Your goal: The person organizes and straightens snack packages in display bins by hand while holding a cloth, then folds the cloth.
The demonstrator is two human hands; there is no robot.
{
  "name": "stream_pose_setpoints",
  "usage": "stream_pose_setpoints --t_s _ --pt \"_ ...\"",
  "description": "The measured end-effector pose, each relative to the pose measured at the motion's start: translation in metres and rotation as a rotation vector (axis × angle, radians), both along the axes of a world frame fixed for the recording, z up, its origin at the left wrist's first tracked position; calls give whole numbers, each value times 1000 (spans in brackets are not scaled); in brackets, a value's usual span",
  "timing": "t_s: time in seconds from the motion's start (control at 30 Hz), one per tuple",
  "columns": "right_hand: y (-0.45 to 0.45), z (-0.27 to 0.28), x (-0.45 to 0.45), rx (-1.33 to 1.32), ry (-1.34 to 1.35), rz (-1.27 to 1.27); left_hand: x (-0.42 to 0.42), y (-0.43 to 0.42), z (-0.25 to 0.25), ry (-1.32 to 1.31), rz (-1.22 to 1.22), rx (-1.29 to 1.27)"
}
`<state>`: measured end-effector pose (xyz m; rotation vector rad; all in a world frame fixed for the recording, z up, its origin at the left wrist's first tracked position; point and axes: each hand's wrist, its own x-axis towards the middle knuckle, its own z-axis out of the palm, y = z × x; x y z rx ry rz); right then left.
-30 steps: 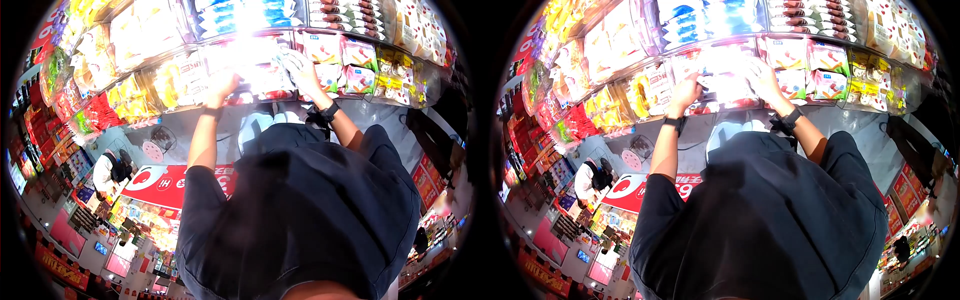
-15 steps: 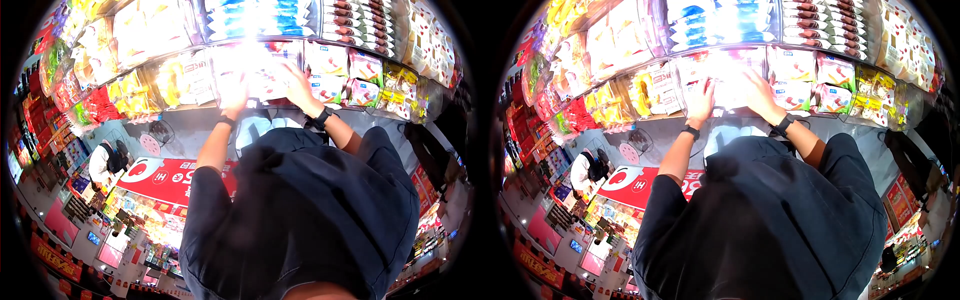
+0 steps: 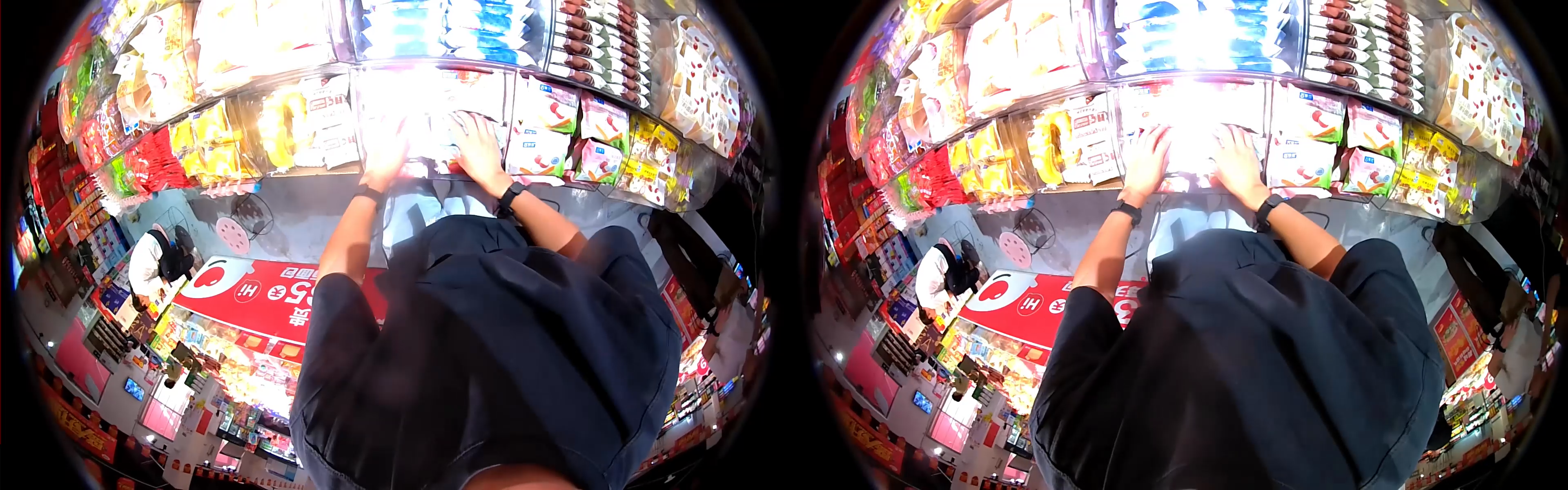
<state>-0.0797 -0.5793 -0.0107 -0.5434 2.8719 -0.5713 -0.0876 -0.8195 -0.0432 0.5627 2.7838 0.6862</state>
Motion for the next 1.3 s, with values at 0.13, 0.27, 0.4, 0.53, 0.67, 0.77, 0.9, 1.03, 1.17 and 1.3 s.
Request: stream_pose_setpoints --t_s 0.13,0.27,0.4,0.53,0.67,0.77,0.9,1.03,1.17,1.3 --pt "-11 12 -1 -110 -28 -43 1 -1 -12 -81 97 137" --pt "4 19 -3 -308 -24 -45 -4 -3 10 -22 88 214" --pt "3 33 -1 -494 -34 -140 5 -22 71 88 205 172" --pt "-28 70 -10 -673 -211 -250 5 -93 73 284 607 133" --pt "-96 98 -31 -758 -399 -62 -18 -181 51 272 924 28" --pt "-180 96 -38 -943 -555 -78 -44 -229 23 -43 890 -2" --pt "-295 41 -49 -863 -601 -148 -67 -273 15 -225 845 -35" --pt "-366 20 -64 -661 -756 -437 -67 -291 3 -161 774 162" --pt "-387 -16 -58 -298 -403 -375 -67 -287 26 -308 770 164" --pt "-385 -45 -71 -427 -345 -255 -68 -280 22 -229 752 61"
